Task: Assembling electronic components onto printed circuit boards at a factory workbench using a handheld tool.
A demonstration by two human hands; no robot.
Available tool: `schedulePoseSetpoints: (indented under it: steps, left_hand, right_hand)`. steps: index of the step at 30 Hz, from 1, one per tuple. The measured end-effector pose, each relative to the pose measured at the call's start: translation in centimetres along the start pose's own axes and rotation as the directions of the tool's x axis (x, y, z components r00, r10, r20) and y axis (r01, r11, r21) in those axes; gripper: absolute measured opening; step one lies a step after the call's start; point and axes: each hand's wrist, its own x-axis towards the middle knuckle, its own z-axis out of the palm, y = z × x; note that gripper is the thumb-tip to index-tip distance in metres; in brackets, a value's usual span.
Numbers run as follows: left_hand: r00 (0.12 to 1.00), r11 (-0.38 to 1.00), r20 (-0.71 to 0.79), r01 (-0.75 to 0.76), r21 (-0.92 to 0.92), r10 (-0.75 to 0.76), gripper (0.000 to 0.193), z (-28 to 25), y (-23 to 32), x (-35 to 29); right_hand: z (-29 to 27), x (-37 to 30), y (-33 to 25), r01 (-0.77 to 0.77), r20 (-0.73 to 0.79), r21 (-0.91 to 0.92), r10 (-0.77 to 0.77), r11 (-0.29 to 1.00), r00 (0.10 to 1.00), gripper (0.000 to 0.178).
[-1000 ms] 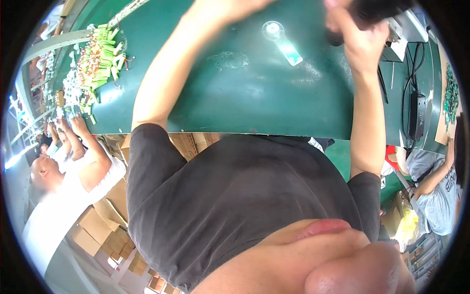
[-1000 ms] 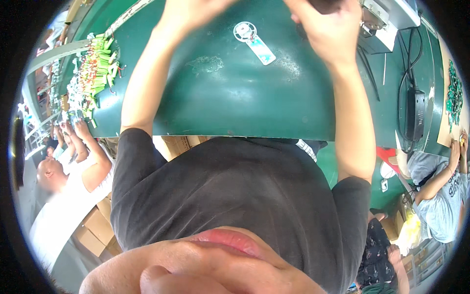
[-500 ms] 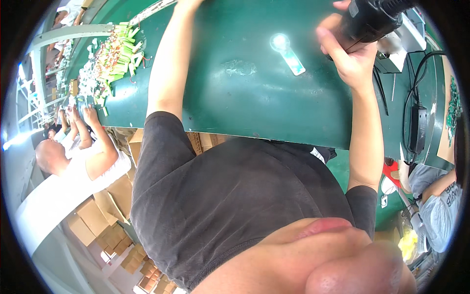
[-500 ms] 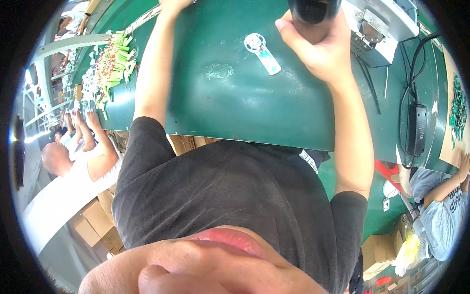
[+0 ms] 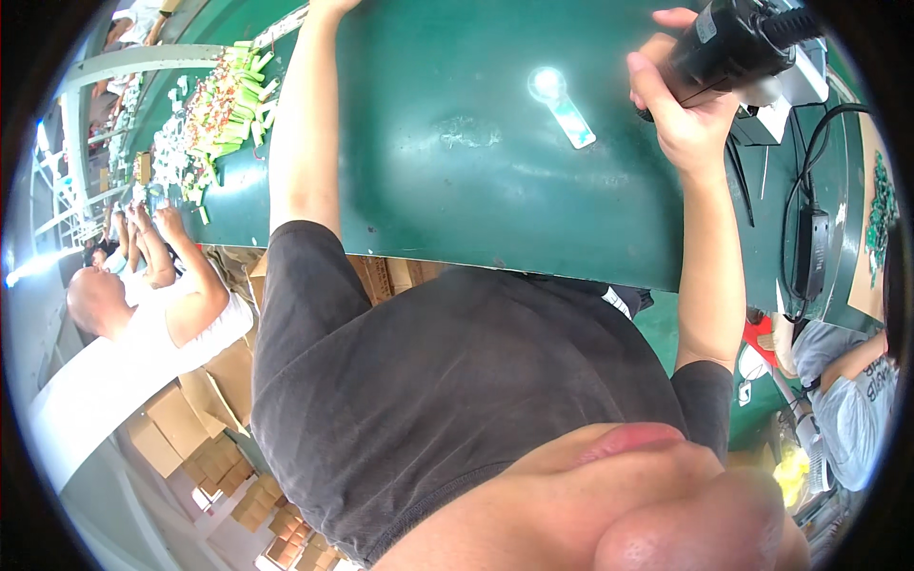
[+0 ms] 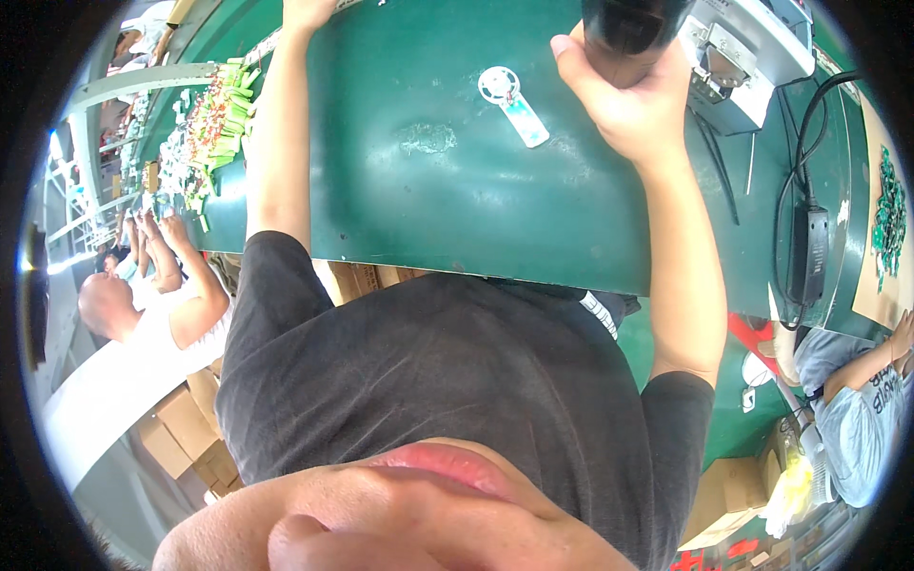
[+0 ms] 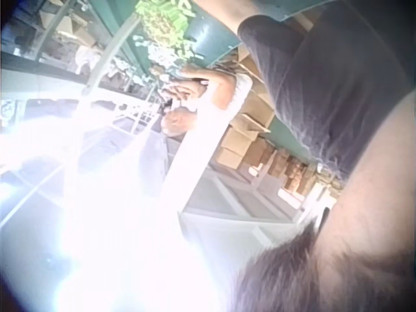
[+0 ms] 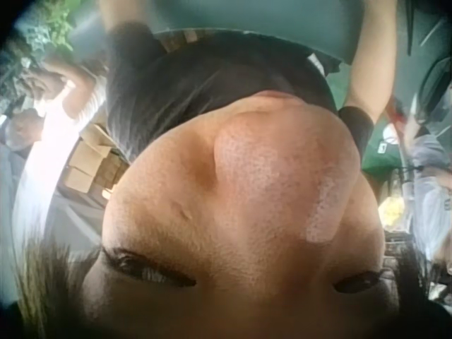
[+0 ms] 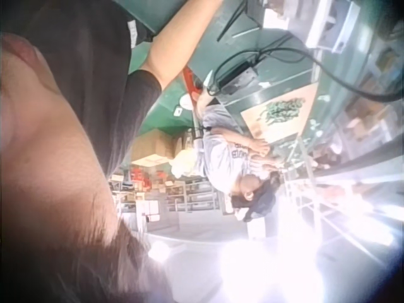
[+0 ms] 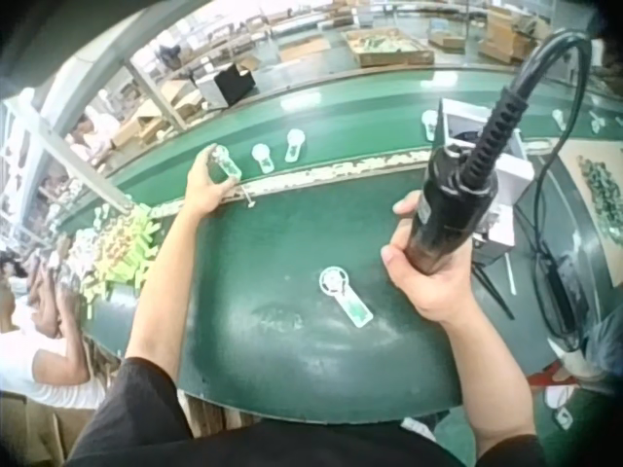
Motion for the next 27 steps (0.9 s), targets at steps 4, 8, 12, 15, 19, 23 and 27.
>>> schedulePoseSetpoints:
  steps: [4,8,12,15,19,23,27]
  left_hand:
    - [0.998,0.998,0.028,-0.051,0.041,0.05,0.086,-0.2,-0.4,0.6]
    - [0.997,0.99,-0.045,-0.059,0.131,0.065,0.083,-1.3,-2.5,1.4]
    - [0.992,0.998,0.113,-0.061,0.004,0.06,0.086,1.1,0.6,3.7]
    - [0.917,0.967,0.316,-0.256,-0.009,0.246,0.088,3.1,2.9,5.7]
    - [0.821,0.994,0.56,-0.103,-0.042,0.109,0.09,7.4,5.3,8.4]
    - [0.786,0.945,0.571,-0.323,0.055,0.236,0.084,3.8,-0.3,9.9]
    - [0.83,0.96,0.513,-0.277,0.035,0.22,0.082,7.3,6.5,7.5]
  right_hand:
    - [0.6,0.5,-2.1,-0.149,-0.015,0.022,0.149,0.989,0.989,0.046]
    - [0.9,0.7,-0.9,-0.057,0.043,0.044,0.055,0.997,0.998,0.044]
    - [0.3,0.4,-0.9,-0.097,-0.007,0.0,0.097,0.995,0.995,0.043]
    - [-0.1,0.2,-0.6,-0.099,-0.012,-0.033,0.099,0.995,0.995,0.043]
    - [-1.3,0.0,-0.4,-0.044,-0.004,-0.103,0.044,0.994,0.999,0.043]
    - [1.2,0.7,-0.7,-0.065,-0.006,0.04,0.065,0.997,0.998,0.042]
    - [-1.4,0.3,0.0,-0.115,-0.128,0.031,0.118,0.993,0.985,0.04]
